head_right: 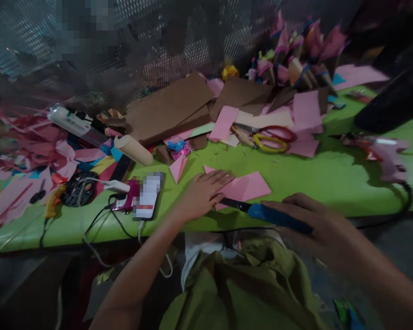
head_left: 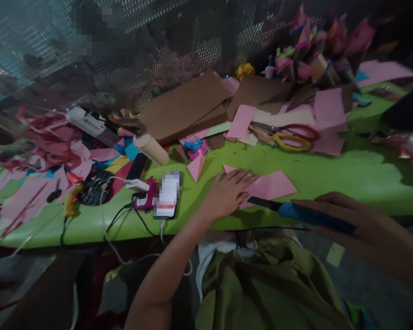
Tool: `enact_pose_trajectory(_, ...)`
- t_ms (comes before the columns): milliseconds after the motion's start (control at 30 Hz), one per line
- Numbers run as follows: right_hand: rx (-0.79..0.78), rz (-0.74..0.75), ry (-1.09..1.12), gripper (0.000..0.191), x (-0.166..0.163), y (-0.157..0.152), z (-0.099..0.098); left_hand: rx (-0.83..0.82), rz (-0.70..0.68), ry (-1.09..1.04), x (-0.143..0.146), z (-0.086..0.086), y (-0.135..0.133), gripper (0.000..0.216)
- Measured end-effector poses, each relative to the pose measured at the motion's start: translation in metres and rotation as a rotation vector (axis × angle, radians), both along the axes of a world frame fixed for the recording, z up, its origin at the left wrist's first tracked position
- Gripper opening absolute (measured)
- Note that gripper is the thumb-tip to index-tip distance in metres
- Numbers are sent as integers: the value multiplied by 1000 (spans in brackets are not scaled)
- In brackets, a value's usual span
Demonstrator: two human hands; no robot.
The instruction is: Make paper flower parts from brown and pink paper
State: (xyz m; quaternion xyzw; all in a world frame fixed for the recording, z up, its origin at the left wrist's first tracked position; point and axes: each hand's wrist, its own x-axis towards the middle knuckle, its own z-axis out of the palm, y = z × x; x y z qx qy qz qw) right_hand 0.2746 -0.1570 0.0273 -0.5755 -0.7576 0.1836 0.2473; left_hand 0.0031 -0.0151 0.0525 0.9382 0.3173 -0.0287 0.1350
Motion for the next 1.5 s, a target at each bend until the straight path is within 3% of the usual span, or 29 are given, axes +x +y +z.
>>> enact_pose_trajectory(100,95,-163,-65,41,22,26,10,-1,8,-11,5,8,12,51)
enact_pose_trajectory(267,210,-342,-168,44,40,96,23,-76,91,20,17,20,30,56)
enact_pose_trajectory(433,73,-423,-223,45,38,159,24,-180,175,-53,20,19,40,18)
enact_pose_trajectory(567,29,-447,-269,42,36,189,21,-365,324,-313,17,16,54,13)
enact_pose_trajectory(733,105,-421,-233,39,31,209,30,-447,550,-731,24,6,77,15)
enact_pose_trajectory(867,79,-213,260,41,4,221,40,-478,588,-891,30,-5,84,15)
enact_pose_trajectory(967,-26,-84,450,43,-25,227,39,-542,592,-944,28,-11,82,15)
enact_pose_trajectory(1100,-114,-192,710,46,-44,233,34,-589,631,-958,19,-12,78,23)
enact_pose_trajectory(1233,-107,-271,790,53,-40,232,33,-564,696,-921,13,-9,78,23)
enact_pose_trajectory(1333,-163,-214,819,56,-38,227,28,-539,698,-941,14,-12,78,22)
enact_pose_trajectory(1500,-166,-131,595,54,-44,222,10,-519,723,-1013,18,-21,77,25)
